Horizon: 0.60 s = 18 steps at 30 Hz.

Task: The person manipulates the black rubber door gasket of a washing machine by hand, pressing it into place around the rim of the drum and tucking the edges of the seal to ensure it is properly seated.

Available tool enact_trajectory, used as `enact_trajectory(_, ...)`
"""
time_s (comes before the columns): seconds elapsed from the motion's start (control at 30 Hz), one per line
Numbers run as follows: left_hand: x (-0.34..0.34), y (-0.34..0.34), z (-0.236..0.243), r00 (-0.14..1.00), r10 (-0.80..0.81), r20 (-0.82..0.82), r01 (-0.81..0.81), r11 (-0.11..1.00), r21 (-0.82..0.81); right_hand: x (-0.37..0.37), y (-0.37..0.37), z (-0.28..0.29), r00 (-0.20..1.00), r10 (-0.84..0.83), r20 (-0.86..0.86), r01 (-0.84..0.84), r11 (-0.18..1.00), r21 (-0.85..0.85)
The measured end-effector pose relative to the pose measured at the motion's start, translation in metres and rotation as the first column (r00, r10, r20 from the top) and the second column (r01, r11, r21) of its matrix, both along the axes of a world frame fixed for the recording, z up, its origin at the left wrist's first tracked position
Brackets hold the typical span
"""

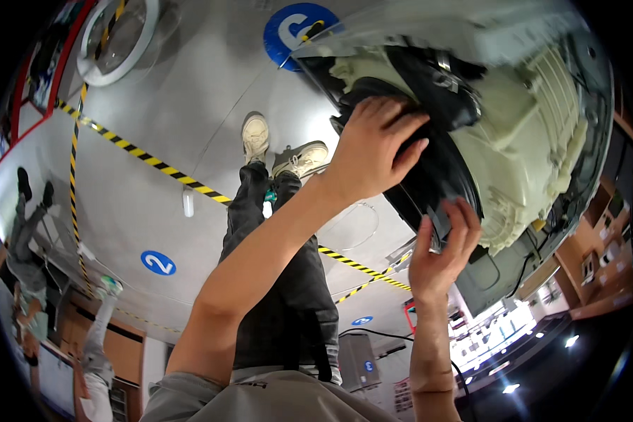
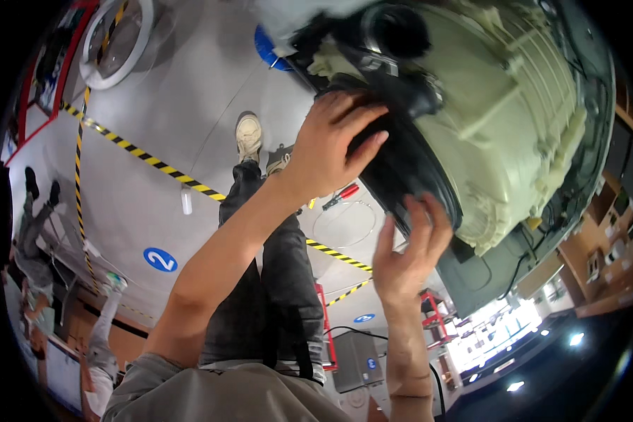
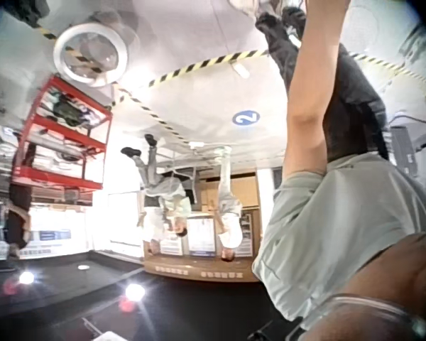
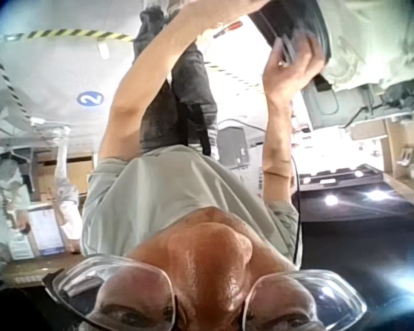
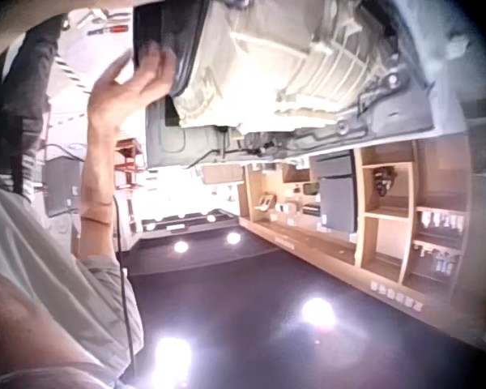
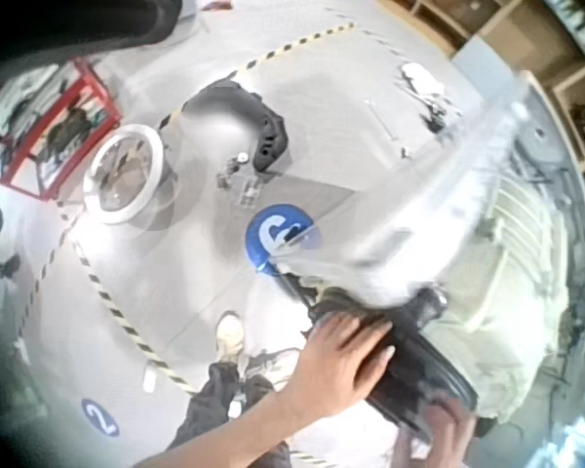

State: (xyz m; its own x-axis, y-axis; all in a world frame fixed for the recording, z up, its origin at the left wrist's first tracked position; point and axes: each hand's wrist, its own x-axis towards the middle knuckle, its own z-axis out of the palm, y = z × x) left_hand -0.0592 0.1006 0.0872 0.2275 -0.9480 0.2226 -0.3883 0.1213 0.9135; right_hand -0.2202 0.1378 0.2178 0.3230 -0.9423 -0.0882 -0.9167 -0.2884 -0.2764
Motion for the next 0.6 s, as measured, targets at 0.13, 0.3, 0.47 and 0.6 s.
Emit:
enact_trajectory(0.13,-0.028,-0.004,0.018,0.987,-0.144,0.067,0.149,0.986,-0.070,-0.030,-0.010,-0.005,0.980,-0.181,-0.087,0.174,0.981,-0.085)
enact_trajectory(0.3,-0.030,-0.007,0.026,0.957,-0.254,0.139,0.258,0.966,-0.005,-0.040,-0.011,-0.012,0.984,-0.173,-0.049,0.166,0.979,-0.120)
enact_trajectory(0.47,-0.028,-0.012,0.033,0.906,-0.338,0.256,0.320,0.941,0.108,-0.035,-0.010,-0.021,0.975,-0.220,-0.023,0.215,0.966,-0.141)
enact_trajectory(0.6,-0.035,-0.009,0.024,0.882,-0.344,0.321,0.325,0.939,0.112,-0.034,-0.010,-0.030,0.978,-0.206,-0.047,0.195,0.966,-0.169)
